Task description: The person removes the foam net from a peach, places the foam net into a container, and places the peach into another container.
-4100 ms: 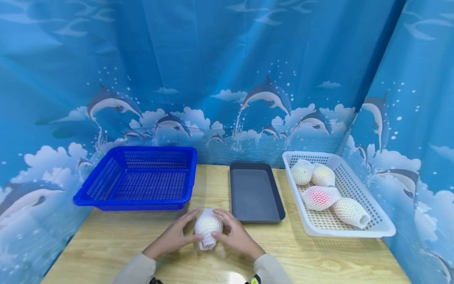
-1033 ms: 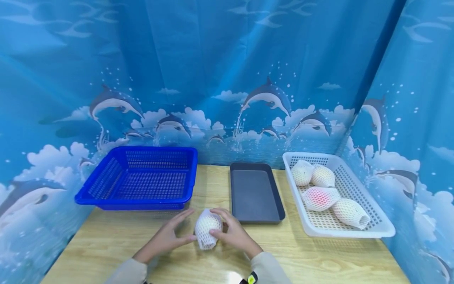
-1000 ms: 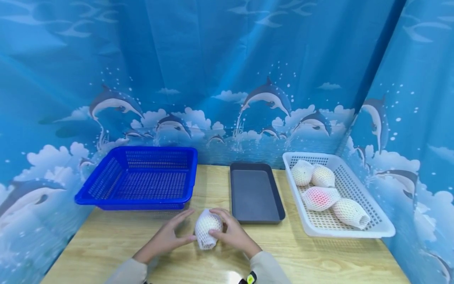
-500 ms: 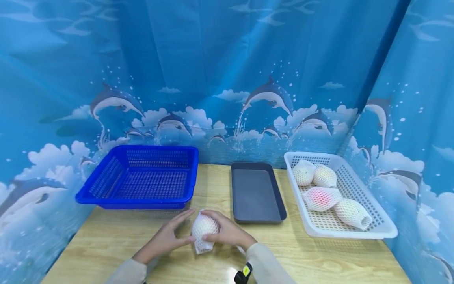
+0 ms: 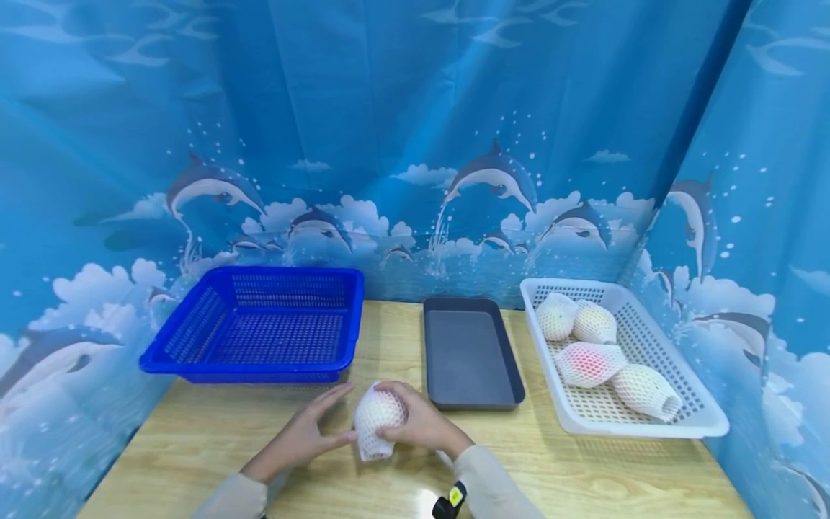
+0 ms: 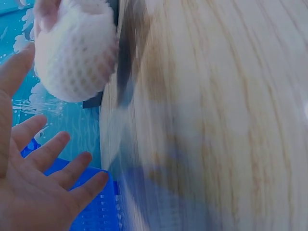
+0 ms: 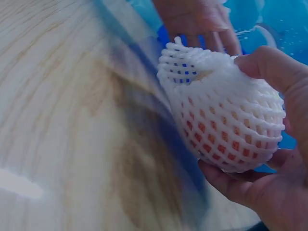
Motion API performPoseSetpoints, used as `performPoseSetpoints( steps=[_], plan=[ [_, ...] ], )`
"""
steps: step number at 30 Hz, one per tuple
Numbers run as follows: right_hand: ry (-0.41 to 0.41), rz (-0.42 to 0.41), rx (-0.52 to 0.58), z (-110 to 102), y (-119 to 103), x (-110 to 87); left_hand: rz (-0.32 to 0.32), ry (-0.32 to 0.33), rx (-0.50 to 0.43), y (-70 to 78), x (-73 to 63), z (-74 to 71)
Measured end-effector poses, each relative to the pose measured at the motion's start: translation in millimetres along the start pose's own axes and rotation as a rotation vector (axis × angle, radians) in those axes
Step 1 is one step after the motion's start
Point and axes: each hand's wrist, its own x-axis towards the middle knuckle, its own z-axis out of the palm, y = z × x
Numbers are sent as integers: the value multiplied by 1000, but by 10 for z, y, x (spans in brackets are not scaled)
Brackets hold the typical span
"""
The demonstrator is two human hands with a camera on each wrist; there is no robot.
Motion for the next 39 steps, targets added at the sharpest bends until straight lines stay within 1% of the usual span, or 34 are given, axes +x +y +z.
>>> performPoseSetpoints(
  steps=[4, 8, 11, 15, 20, 23, 26, 29, 31, 35, 37, 39],
  plan=[
    [46, -20, 71, -107, -36, -27, 10, 6, 3, 2, 10, 17],
    [104, -7, 141, -220, -84, -59, 32, 19, 0, 2, 24, 31],
    [153, 15, 174, -285, -114, -89, 40, 28, 7, 11, 38, 41],
    [228, 23, 200, -348, -140, -129, 31, 37, 17, 40, 55, 50],
    [338, 53, 231, -401, -188, -171, 20, 58, -12, 118, 81, 56],
    [412, 66, 245, -421, -222, -187, 23, 86, -17, 188, 108, 66],
    [482, 77, 259, -439, -258, -193, 11, 117, -30, 277, 144, 74],
    [536, 84, 277, -460, -290, -196, 12, 155, -75, 363, 189, 83],
    [567, 86, 298, -475, -307, -195, 38, 183, -126, 415, 219, 91],
    [609, 76, 339, -503, -340, -198, 143, 238, -214, 524, 268, 101],
    [623, 76, 352, -512, -355, -200, 202, 248, -257, 586, 283, 102],
    [635, 71, 362, -517, -369, -200, 255, 243, -305, 644, 298, 108]
  ],
)
